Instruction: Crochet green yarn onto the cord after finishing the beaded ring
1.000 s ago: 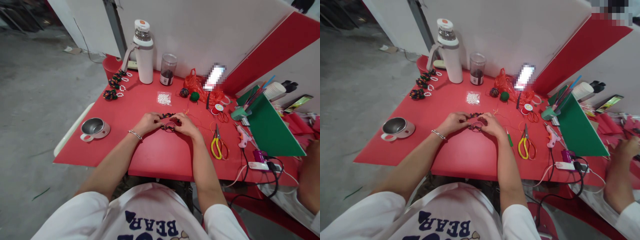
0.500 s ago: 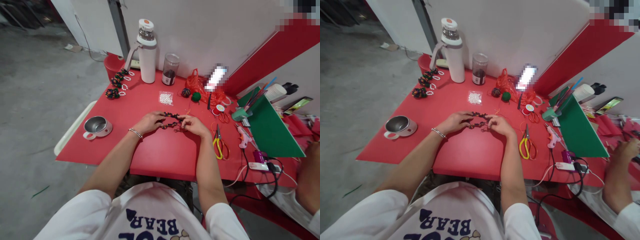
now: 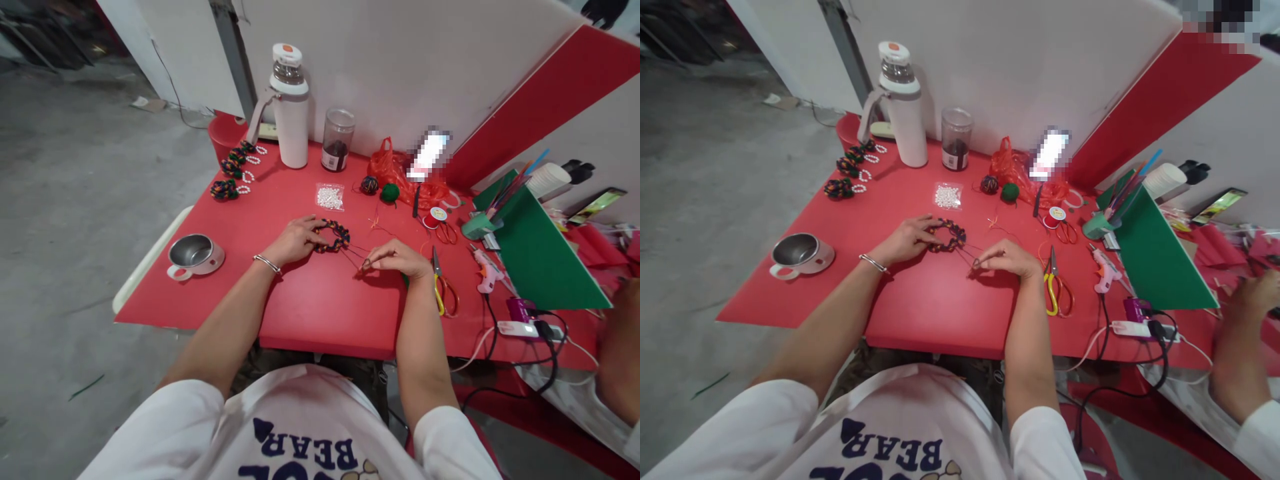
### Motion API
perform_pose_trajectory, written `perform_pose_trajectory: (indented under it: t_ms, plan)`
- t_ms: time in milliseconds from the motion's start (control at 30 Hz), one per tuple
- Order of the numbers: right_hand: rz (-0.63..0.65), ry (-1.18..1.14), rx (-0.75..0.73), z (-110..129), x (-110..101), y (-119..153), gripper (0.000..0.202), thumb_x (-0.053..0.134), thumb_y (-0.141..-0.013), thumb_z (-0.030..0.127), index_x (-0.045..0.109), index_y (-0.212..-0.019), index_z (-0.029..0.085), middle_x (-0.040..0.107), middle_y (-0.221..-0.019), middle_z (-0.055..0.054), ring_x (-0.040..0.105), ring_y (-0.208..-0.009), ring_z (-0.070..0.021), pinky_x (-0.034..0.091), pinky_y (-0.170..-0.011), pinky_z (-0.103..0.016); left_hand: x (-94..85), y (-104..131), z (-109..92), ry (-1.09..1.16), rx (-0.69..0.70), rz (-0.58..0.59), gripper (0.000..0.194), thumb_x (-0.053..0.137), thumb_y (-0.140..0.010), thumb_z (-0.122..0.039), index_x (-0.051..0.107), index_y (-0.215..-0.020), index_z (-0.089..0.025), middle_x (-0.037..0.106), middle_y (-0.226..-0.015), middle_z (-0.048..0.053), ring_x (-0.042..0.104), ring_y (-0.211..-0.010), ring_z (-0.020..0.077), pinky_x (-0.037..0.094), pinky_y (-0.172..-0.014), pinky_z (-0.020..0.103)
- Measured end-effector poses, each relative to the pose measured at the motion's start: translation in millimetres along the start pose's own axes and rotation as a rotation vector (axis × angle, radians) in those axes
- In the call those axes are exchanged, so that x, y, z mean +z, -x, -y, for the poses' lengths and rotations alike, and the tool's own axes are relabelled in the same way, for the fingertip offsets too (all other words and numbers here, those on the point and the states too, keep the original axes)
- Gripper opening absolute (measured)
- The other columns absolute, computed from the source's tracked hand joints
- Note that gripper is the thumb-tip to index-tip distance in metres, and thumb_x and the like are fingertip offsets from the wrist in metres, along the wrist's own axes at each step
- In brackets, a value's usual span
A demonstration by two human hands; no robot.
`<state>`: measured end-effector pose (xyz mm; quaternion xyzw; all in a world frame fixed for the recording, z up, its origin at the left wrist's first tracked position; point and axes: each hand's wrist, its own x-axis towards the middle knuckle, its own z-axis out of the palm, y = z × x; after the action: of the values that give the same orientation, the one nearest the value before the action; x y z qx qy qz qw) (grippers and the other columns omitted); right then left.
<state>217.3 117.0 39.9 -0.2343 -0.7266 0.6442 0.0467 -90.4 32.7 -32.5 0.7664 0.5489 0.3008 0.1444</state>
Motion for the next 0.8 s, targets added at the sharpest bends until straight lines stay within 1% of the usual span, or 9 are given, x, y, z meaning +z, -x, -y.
perform_pose_trajectory:
  t_ms: [133,233,300,367,433,500,567,667,800]
  plan:
    - [0.279,-0.017,0.024,18.6,23.3,-7.1,0.035,0.080,-0.084,0.045,0.085,-0.104,0.017,0.084,-0.087,-0.010,0.077,-0.077,-0.0184,0.057,-0.070,-0.027,-2.2,-0.9,-0.6,-0.038,-0.019,0.002,0.038,0.061,-0.083,-0.007,0.088,-0.097,-0.031,0.072,-0.141,0.004,0.061,-0.137,0.0302,0.039,-0.125,0.059]
    - [0.337,0.033,0.072,22.9,34.4,-14.7,0.048,0.079,-0.085,0.053,0.081,-0.118,0.018,0.077,-0.067,-0.003,0.068,-0.059,-0.0129,0.046,-0.056,-0.022,-5.3,-1.4,-0.7,-0.007,-0.020,0.005,0.028,0.067,-0.083,-0.015,0.087,-0.096,-0.030,0.074,-0.138,0.004,0.062,-0.135,0.0297,0.037,-0.127,0.058]
    - [0.105,0.067,0.038,16.3,33.5,-20.3,0.047,0.077,-0.085,0.059,0.084,-0.107,0.018,0.064,-0.053,0.003,0.054,-0.049,-0.0092,0.037,-0.050,-0.022,-6.4,-1.9,0.0,0.014,0.002,0.006,0.023,0.069,-0.083,-0.020,0.087,-0.094,-0.029,0.075,-0.135,0.005,0.063,-0.134,0.0290,0.036,-0.127,0.058]
    - [-0.325,0.054,-0.037,4.8,30.0,-28.3,0.047,0.074,-0.085,0.066,0.082,-0.084,0.019,0.052,-0.048,0.005,0.043,-0.047,-0.0081,0.034,-0.049,-0.023,-6.2,-2.4,0.7,0.028,0.022,-0.001,0.019,0.070,-0.083,-0.022,0.087,-0.092,-0.028,0.076,-0.132,0.006,0.064,-0.133,0.0286,0.037,-0.127,0.058]
    - [-0.656,0.045,-0.076,-6.6,29.9,-39.4,0.051,0.068,-0.087,0.070,0.079,-0.082,0.020,0.055,-0.057,0.003,0.046,-0.052,-0.0100,0.038,-0.051,-0.025,-4.9,-2.7,1.3,0.043,0.032,-0.016,0.017,0.070,-0.086,-0.025,0.086,-0.088,-0.027,0.077,-0.129,0.007,0.066,-0.131,0.0281,0.037,-0.126,0.058]
    - [-0.696,0.110,-0.083,-14.6,36.0,-52.6,0.045,0.069,-0.088,0.065,0.080,-0.102,0.024,0.071,-0.087,-0.003,0.062,-0.067,-0.0147,0.049,-0.058,-0.027,-3.0,-2.8,1.7,0.066,0.030,-0.035,0.016,0.071,-0.089,-0.029,0.086,-0.085,-0.026,0.078,-0.128,0.008,0.067,-0.130,0.0284,0.038,-0.126,0.057]
    - [-0.694,0.278,-0.159,-18.9,46.1,-65.4,0.035,0.072,-0.090,0.052,0.079,-0.113,0.026,0.075,-0.113,-0.007,0.070,-0.095,-0.0203,0.058,-0.079,-0.033,-1.3,-2.8,2.0,0.080,0.021,-0.053,0.014,0.075,-0.089,-0.033,0.086,-0.086,-0.025,0.077,-0.131,0.010,0.067,-0.131,0.0292,0.038,-0.126,0.057]
    - [-0.643,0.591,-0.201,-22.2,57.8,-78.2,0.023,0.068,-0.094,0.030,0.081,-0.113,0.027,0.078,-0.120,-0.008,0.066,-0.115,-0.0255,0.053,-0.105,-0.045,-0.1,-2.5,2.2,0.079,0.019,-0.057,0.011,0.080,-0.084,-0.032,0.086,-0.091,-0.025,0.075,-0.136,0.010,0.066,-0.133,0.0292,0.037,-0.126,0.057]
    - [-0.524,0.774,-0.209,-24.6,58.3,-78.4,0.029,0.058,-0.097,0.019,0.083,-0.108,0.030,0.081,-0.117,-0.005,0.066,-0.112,-0.0261,0.052,-0.106,-0.046,-1.2,-1.0,2.7,0.071,0.027,-0.059,0.013,0.080,-0.080,-0.024,0.086,-0.092,-0.025,0.073,-0.138,0.010,0.064,-0.136,0.0282,0.035,-0.129,0.054]
